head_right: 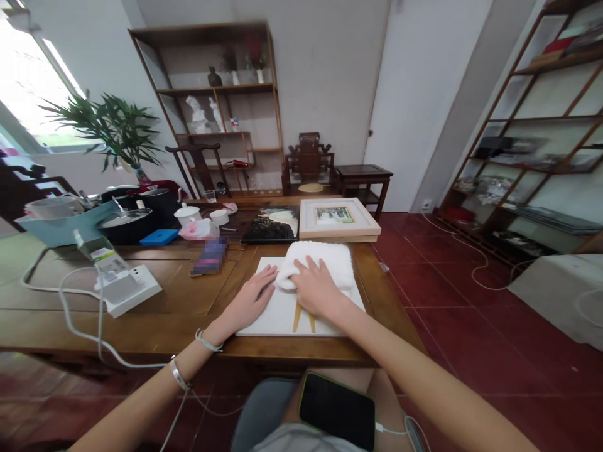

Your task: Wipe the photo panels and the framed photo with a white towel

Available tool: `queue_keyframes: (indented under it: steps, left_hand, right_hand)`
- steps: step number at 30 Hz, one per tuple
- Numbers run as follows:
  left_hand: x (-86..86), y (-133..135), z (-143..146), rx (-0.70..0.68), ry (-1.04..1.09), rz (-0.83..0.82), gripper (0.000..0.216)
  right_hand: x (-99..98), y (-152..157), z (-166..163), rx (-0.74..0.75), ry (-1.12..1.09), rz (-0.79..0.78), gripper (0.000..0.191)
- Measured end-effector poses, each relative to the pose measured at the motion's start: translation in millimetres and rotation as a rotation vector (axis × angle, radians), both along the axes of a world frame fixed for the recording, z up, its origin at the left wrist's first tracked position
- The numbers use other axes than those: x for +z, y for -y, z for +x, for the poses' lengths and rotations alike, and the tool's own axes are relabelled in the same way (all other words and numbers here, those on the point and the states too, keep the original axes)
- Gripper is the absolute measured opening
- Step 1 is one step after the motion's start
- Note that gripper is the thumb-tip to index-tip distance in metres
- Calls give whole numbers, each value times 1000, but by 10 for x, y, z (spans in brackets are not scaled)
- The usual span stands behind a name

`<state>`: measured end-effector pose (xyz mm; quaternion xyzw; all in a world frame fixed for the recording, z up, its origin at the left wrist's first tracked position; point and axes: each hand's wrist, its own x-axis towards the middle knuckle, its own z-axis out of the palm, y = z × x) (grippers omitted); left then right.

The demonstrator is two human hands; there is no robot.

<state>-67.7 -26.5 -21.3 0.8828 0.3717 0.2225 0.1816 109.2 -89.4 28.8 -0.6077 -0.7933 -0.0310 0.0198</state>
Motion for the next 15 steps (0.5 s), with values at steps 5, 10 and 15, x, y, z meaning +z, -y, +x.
queue_keyframes:
  steps: [5,10,15]
  left_hand:
    - [7,-2,-1,-10,16,-8,41]
    - [23,10,6,-7,41,-8,39]
    - [54,26,10,-12,32,-19,40]
  right_hand:
    - [-31,78,-133,77,67,36,38]
    - [-50,618,-222,170,88,-2,30]
    - [-15,950,-215,222,-14,-23,30]
